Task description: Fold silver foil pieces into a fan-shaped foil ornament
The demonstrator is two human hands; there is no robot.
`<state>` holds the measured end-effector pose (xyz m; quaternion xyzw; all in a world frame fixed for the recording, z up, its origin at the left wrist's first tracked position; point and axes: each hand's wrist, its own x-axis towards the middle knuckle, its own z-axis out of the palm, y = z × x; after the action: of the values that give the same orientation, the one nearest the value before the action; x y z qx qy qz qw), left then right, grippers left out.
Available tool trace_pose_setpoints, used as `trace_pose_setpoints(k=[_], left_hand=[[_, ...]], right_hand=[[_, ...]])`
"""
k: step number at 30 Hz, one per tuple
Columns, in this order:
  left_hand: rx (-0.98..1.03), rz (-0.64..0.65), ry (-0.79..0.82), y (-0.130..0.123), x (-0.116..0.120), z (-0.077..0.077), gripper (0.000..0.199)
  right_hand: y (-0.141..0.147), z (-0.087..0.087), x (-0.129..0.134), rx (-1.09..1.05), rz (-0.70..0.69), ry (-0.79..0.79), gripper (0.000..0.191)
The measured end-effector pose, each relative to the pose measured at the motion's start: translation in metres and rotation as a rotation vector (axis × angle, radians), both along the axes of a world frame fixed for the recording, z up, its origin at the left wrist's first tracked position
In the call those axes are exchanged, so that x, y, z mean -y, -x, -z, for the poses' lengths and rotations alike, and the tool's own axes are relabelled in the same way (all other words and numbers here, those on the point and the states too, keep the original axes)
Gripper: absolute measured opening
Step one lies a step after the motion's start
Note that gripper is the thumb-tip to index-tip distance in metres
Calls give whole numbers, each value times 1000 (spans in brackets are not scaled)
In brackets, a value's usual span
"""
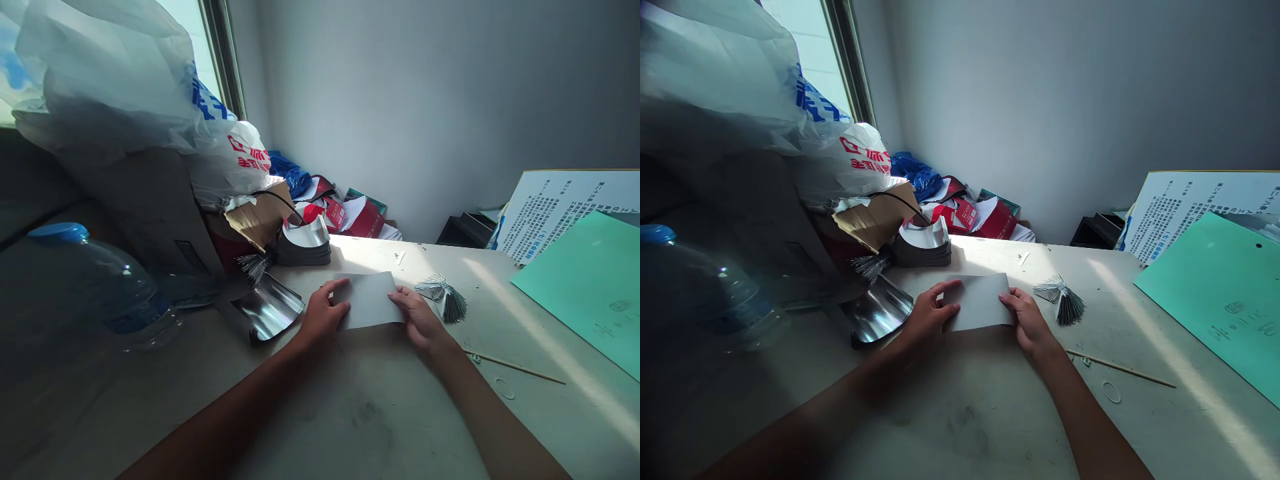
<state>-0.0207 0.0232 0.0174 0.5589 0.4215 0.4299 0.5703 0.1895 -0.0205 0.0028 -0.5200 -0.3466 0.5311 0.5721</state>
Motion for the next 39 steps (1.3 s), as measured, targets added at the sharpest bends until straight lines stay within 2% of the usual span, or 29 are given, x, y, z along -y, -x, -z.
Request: trace_pose_setpoints(k=[3, 7, 10, 13, 16, 19, 21, 24, 27, 30, 35, 39], left_hand=[[-231, -15, -190, 0, 0, 5, 49], [-461, 63, -385, 1, 3, 18, 56], [-654, 66, -512, 3, 6, 25, 60], [-806, 79, -651, 5, 6, 27, 58], [-774, 234, -749, 5, 3, 30, 47], [-686, 417, -774, 4, -1, 35, 33], [-677, 476, -787, 3, -3, 36, 30], [-713, 511, -787, 1, -4, 34, 34], [-758, 520, -783, 1, -1, 29, 36], [-797, 522, -791, 1, 0, 28, 36], [-754, 488, -822, 3, -3, 38, 40], [-802, 517, -913, 6, -5, 38, 43]], right_hand=[[-4, 7, -3, 337, 87, 30, 31], [-4, 13, -5, 601, 125, 18, 18], [-2, 15, -6, 743, 149, 12, 11], [0, 17, -6, 900, 187, 29, 22], [1, 20, -7, 1026, 210, 12, 36], [1, 23, -7, 1044, 181, -55, 41], [2, 25, -7, 1042, 159, -131, 52], [7, 24, -5, 1033, 109, -275, 68], [14, 21, -1, 1061, 18, -350, 72], [20, 18, 3, 1051, -57, -365, 72], [21, 13, 4, 932, -175, -431, 66], [16, 7, 5, 790, -260, -361, 62]])
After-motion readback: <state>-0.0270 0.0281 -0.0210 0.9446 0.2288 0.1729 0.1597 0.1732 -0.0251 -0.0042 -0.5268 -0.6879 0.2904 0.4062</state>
